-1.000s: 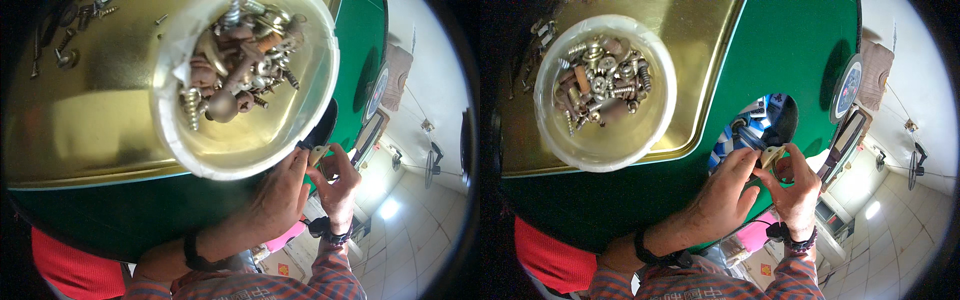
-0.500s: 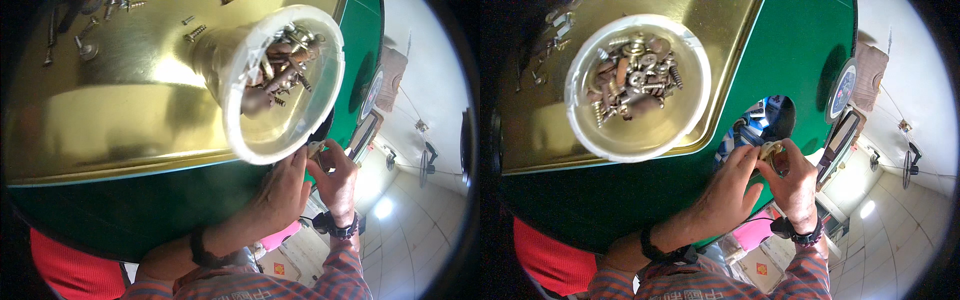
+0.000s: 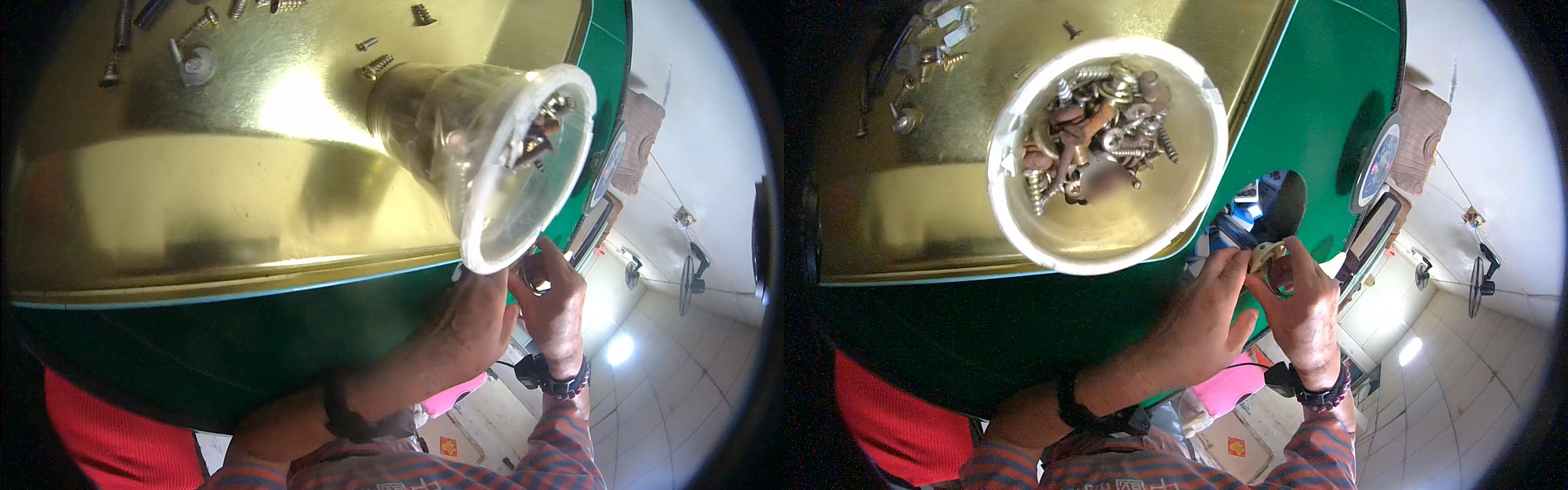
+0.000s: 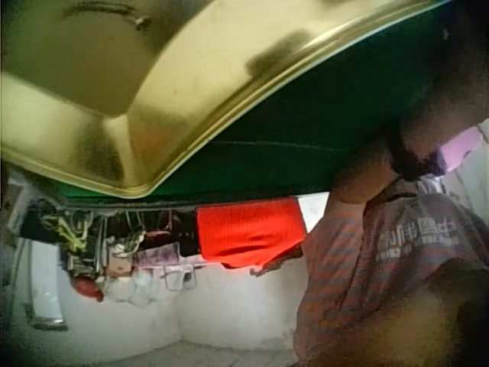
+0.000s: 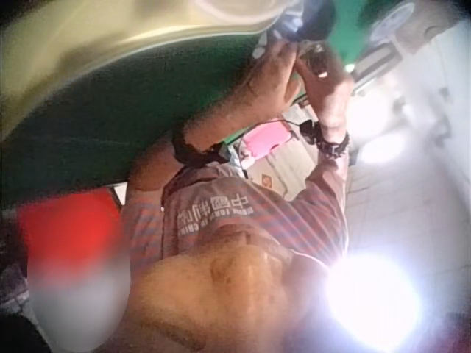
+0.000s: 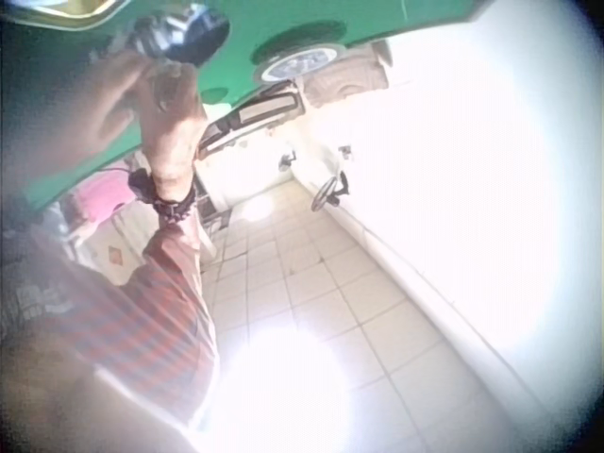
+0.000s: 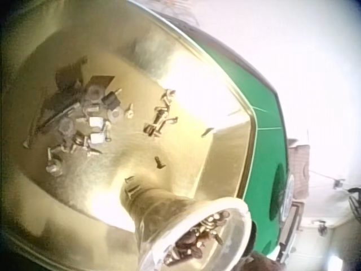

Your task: The person empties a container of screws into a tray, uses a screwdriver to work on a central component of an automated mahjong table, and moves long metal rods.

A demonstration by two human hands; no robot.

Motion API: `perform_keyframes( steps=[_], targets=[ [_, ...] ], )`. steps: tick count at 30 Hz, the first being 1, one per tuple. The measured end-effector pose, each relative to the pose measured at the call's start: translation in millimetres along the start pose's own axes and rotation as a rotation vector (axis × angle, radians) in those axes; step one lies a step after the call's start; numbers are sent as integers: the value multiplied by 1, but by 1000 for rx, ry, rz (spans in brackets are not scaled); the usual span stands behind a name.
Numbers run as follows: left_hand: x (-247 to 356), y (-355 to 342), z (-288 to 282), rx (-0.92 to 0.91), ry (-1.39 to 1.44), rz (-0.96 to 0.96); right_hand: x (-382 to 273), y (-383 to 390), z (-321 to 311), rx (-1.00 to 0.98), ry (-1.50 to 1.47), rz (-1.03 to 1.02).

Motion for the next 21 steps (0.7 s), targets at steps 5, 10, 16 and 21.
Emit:
perform_keyframes(
  steps=[5, 10, 16, 21],
  targets=[
    [-2, 4, -3, -92, 9, -109, -2, 1, 3, -48, 47, -67],
    [5, 7, -4, -83, 11, -114, -7, 2, -4, -46, 68, -105],
    [5, 5, -7, -52, 14, -54, -9, 1, 2, -55, 67, -98],
    [6, 5, -6, -47, 37, -51, -5, 3, 2, -14, -22, -65]
  ],
)
Point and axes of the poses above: each hand's wrist, its own y-axis away from the middle knuckle, its own z-axis out of the palm, x = y × z, the point moved 5 cm from there along -y, towards the middle knuckle, and after that the axes turned 15 degrees about x, right-handed, at the moved point
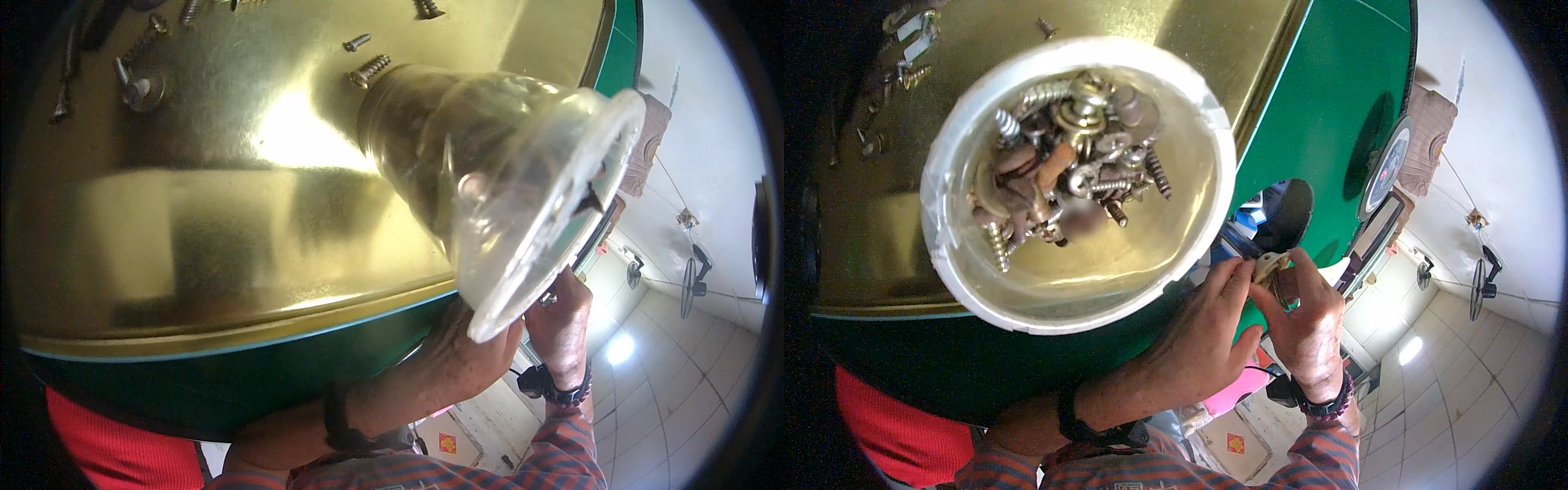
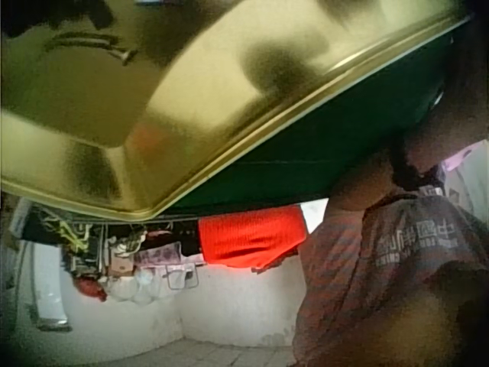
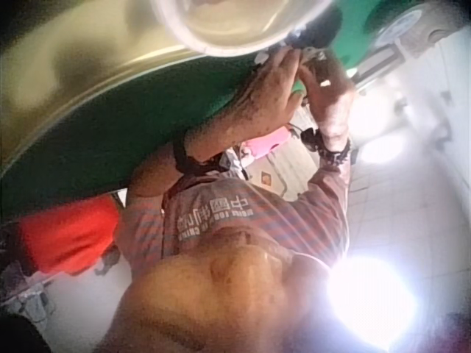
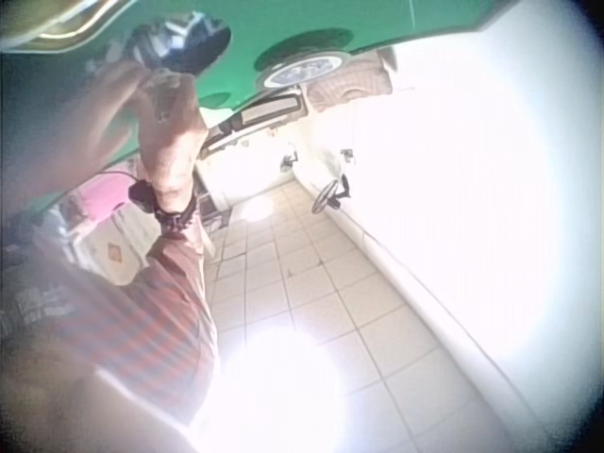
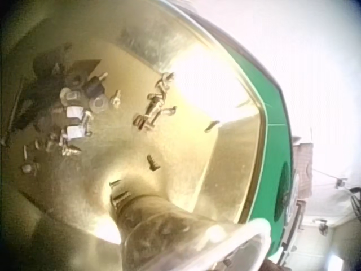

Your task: The person empties a container of screws into a tray, uses a screwdriver to work on a central component of an automated mahjong table, and moves long metal rods.

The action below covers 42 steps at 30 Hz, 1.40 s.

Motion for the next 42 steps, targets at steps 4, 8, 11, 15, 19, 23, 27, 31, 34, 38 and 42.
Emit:
perform_keyframes(
  steps=[4, 8, 11, 15, 19, 23, 27, 31, 34, 38, 42],
  targets=[
    [-2, 1, -3, 19, 0, 16, -5, -3, 0, -60, 112, 60],
    [-6, 4, -2, 28, -46, 36, 0, 2, 4, -94, 64, 105],
    [-8, 6, 1, 24, -19, 33, 0, 3, 2, -60, 47, 45],
    [-3, 4, -1, -23, -73, 15, 1, 4, 3, -63, -17, 178],
    [-3, -3, 4, 7, -13, 8, 2, 3, 3, -47, 22, 87],
    [-13, -2, 9, 48, 46, 66, 2, 0, 6, -51, 117, -82],
    [-16, -5, 10, 16, 75, 6, 8, 0, 11, -118, 145, -89],
    [-24, 3, 17, 77, -68, 50, 12, 4, 11, -105, 160, -121],
    [-30, 4, 22, 19, -96, -39, 12, 1, 8, -69, 166, -177],
    [-26, 0, 15, -99, -141, -43, 12, -3, 8, -115, 127, -86],
    [-29, -6, 12, -152, -122, -53, 15, -3, 9, -115, 92, -9]
  ],
)
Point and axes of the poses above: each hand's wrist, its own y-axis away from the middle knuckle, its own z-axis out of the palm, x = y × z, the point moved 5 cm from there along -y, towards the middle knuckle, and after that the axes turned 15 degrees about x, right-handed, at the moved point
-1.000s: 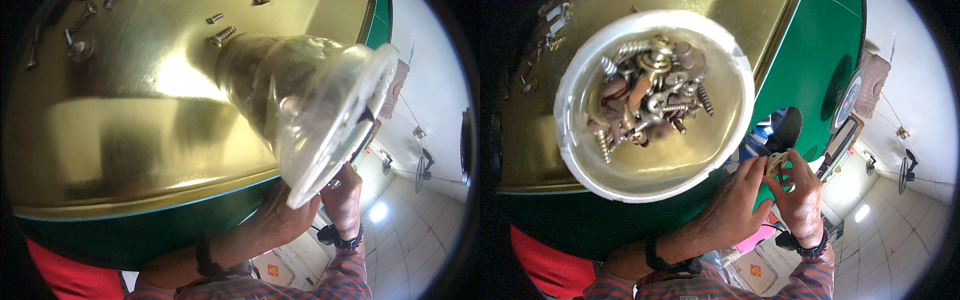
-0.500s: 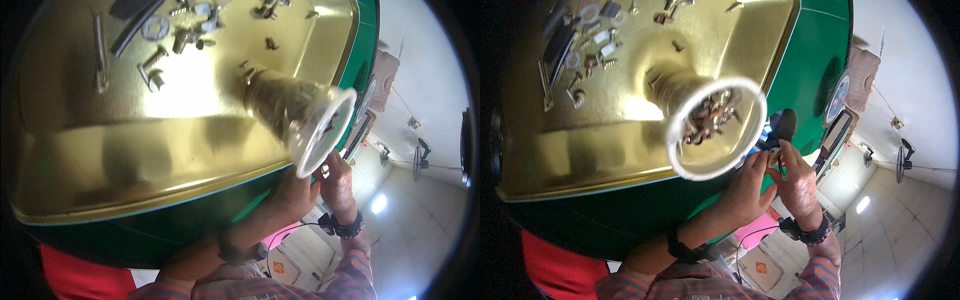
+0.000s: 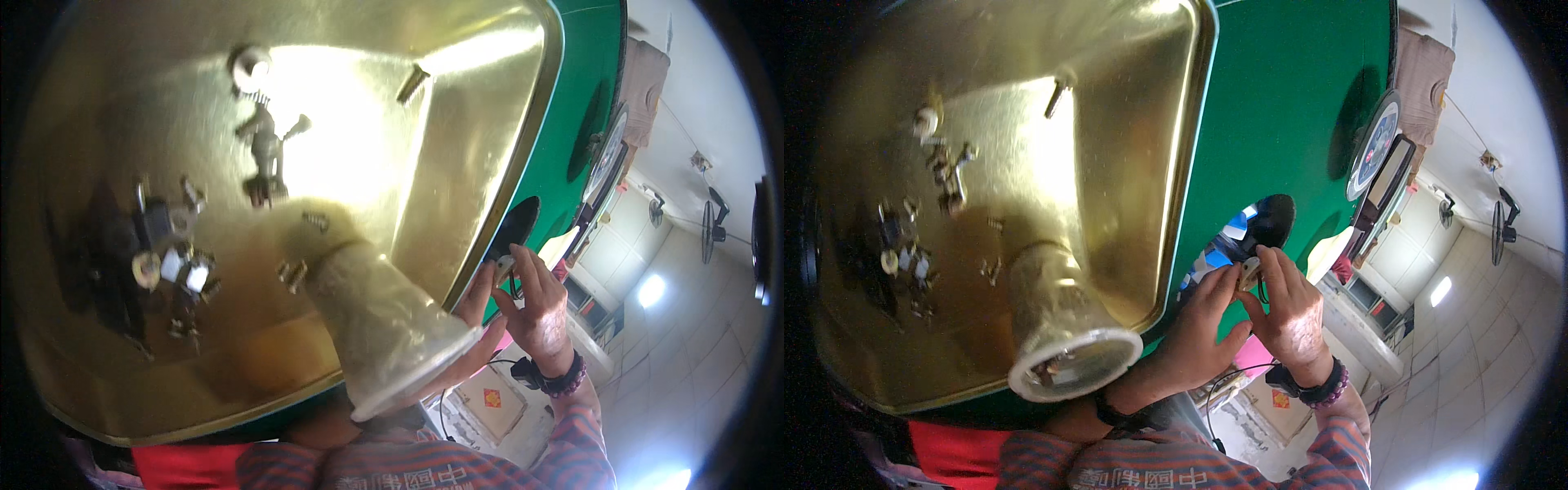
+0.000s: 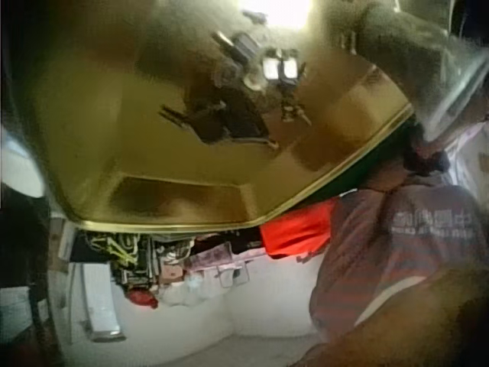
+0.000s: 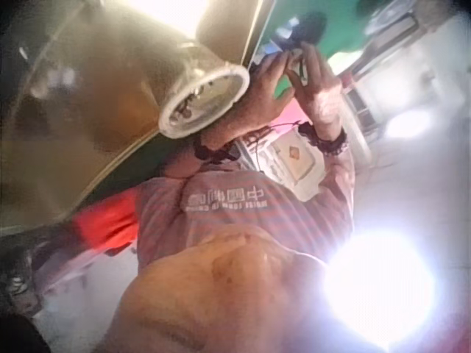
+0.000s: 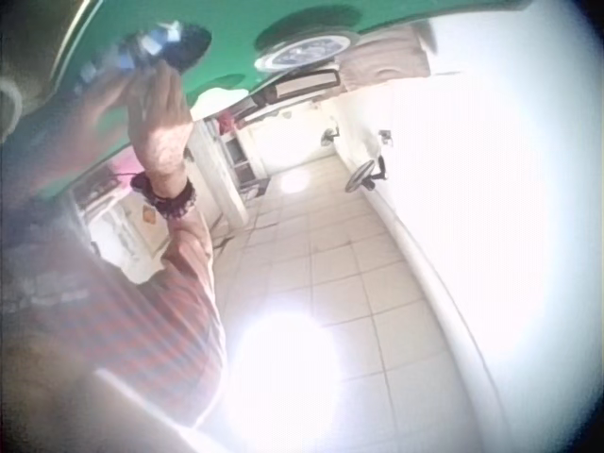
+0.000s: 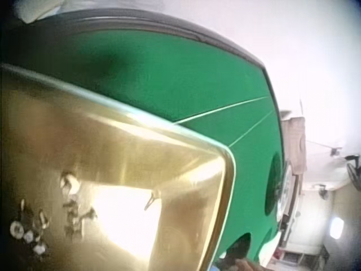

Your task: The person empties a container of screws into a tray, uses a screwdriver to work on a central component of an automated mahjong table, and moves long metal rods.

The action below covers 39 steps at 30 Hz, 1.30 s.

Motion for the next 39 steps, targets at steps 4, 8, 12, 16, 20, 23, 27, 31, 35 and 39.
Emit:
perform_keyframes(
  steps=[4, 8, 12, 16, 20, 23, 27, 31, 35, 39],
  targets=[
    [3, -5, -4, 3, 96, -75, -1, -3, 1, -2, -40, 82],
    [4, -12, -7, -6, 84, -90, -1, -10, 3, 24, -100, 140],
    [7, -16, -7, 4, 118, -80, 0, -13, 1, 1, -142, 260],
    [12, -20, -11, -36, 85, -119, 1, -12, 1, 31, -157, 292],
    [6, -23, -10, -44, 74, -123, 4, -14, 6, 26, -232, 358],
    [11, -25, -13, -47, 108, -133, -5, -23, -3, -13, -164, 341],
    [11, -20, -19, -60, 64, -131, -9, -18, 1, -70, -122, 280],
    [8, -14, -25, -76, 82, -127, -11, -15, 12, -115, -12, -8],
    [5, -5, -28, -96, 36, -160, -17, -12, 16, -154, -80, 211],
    [9, -4, -33, -121, 77, -205, -18, -4, 19, -8, -182, 277]
  ],
)
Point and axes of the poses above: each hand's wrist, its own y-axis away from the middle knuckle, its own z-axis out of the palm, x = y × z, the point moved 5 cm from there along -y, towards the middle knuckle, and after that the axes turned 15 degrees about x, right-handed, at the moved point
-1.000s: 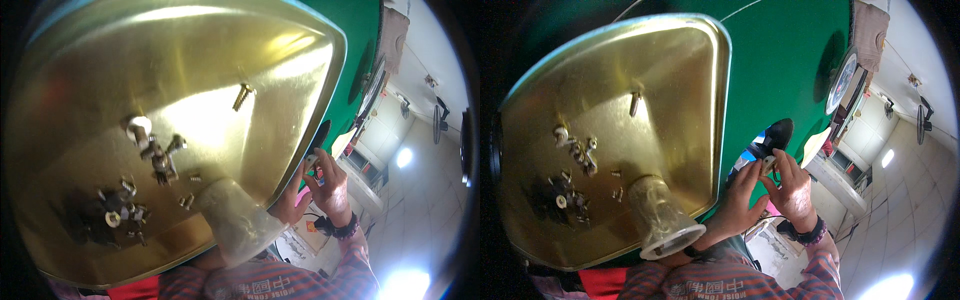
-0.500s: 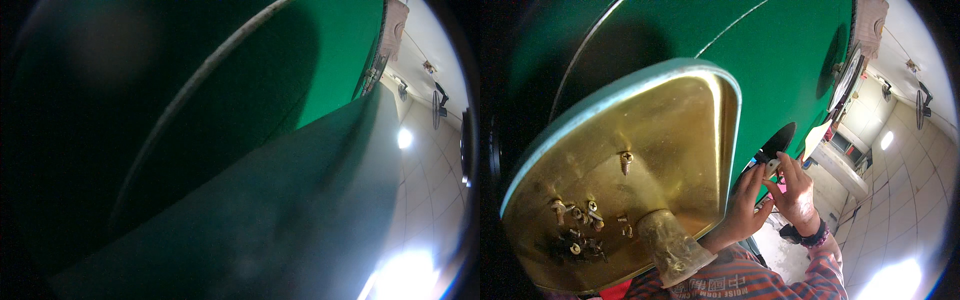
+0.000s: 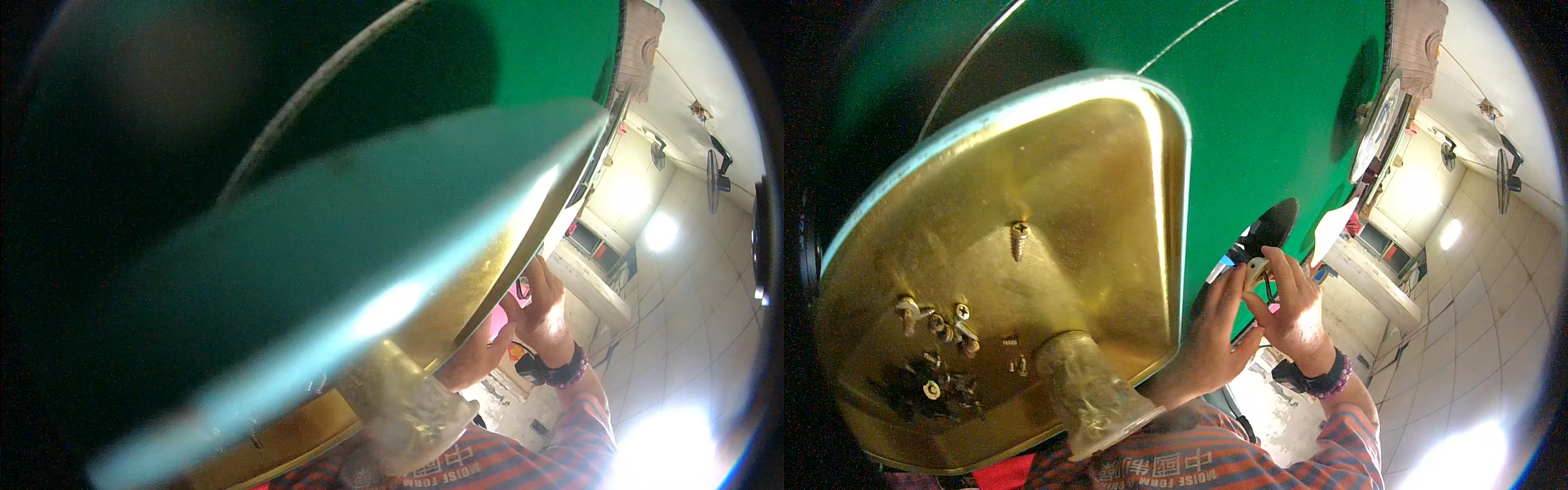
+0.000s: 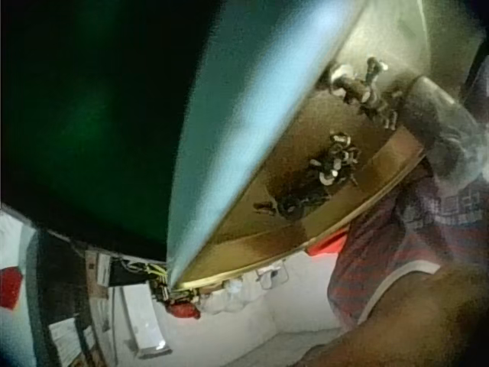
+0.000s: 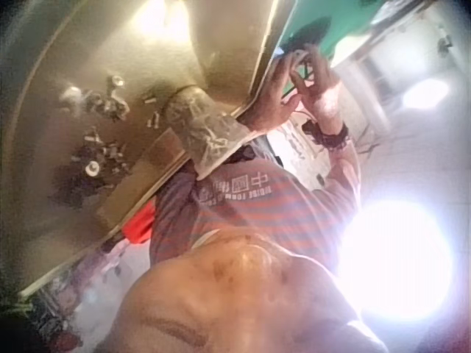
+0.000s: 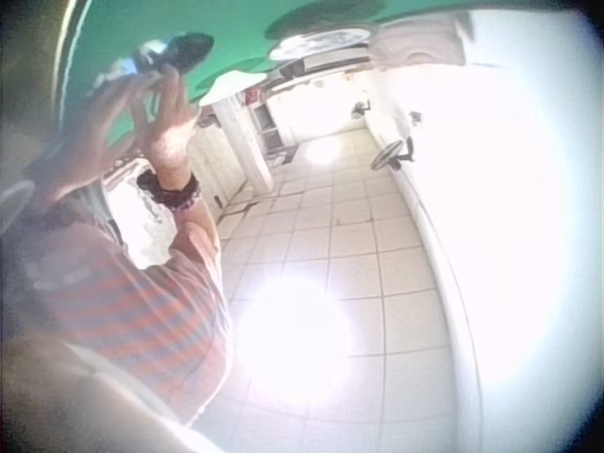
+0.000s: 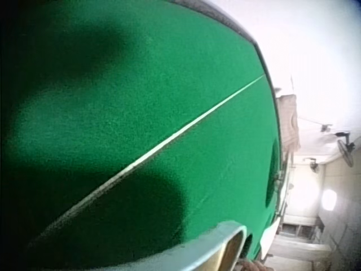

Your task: The person empties a container of screws into a tray, uses a screwdriver to work on a central component of an automated mahjong table, and moves long metal rods.

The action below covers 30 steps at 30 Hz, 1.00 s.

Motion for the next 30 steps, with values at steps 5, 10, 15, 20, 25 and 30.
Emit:
perform_keyframes(
  steps=[5, 10, 15, 20, 25, 30],
  targets=[
    [0, -1, -5, -22, -43, 24, -3, 1, 1, 57, -100, 75],
    [-1, 0, -7, 27, -28, 74, -4, 2, 1, 76, -108, 62],
    [7, -9, -14, 34, 19, 85, 2, 10, 2, 73, -109, 5],
    [9, -10, -14, 16, 86, 78, -7, 2, -4, 97, -101, 65],
    [11, -11, -18, 34, 54, 104, -5, 5, 1, 109, -126, 112],
    [8, -12, -20, 26, 75, 90, -4, 8, 4, 103, -150, 187]
  ],
)
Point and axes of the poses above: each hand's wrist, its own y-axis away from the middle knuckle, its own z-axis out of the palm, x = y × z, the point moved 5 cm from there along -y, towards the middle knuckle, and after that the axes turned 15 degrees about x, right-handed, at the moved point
